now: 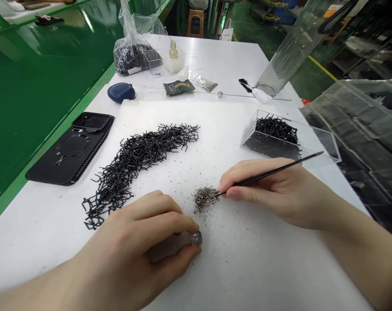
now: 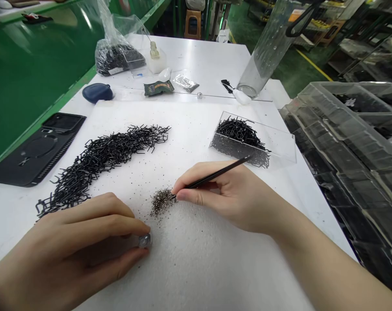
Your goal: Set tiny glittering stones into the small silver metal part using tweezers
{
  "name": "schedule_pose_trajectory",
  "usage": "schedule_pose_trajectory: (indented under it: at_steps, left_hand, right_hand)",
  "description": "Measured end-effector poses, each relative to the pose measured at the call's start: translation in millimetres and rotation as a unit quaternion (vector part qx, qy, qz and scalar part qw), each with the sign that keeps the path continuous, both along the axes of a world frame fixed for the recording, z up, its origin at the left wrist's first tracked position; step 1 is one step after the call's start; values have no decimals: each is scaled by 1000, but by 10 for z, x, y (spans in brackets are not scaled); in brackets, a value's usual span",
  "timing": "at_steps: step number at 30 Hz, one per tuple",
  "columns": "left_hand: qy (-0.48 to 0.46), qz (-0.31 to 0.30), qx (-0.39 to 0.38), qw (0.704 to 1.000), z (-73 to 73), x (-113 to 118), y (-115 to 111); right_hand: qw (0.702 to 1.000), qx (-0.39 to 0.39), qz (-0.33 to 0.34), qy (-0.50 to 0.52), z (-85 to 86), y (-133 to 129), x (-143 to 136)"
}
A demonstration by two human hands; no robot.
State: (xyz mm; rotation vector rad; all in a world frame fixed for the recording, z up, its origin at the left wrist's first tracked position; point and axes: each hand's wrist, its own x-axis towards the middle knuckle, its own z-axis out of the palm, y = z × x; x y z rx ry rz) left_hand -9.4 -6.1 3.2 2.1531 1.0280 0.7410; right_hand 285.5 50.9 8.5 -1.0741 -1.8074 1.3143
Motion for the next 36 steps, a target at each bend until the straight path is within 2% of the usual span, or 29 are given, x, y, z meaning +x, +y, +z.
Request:
schedule_pose_trajectory:
  at_steps: [12,15,22,31,36]
  left_hand:
    - [-25,2,21,999,-55,17,18]
    - [-29,5,38,999,-41,40,16]
    - [20,-18,36,999,98,45,53]
    - [-30,-12,50,998,-76,46,17]
    - [-31,-15,44,998,-69,39,20]
  right_hand:
    - [999,-36,-16,25,35,-65,-26]
    - [998,-58,14,37,74,-145,-87]
    - [990,-90,89,62,79,-227,-164]
    - [988,-54,120,76,57,-213,-171]
    - [989,-47,122,69,64,-211,-174]
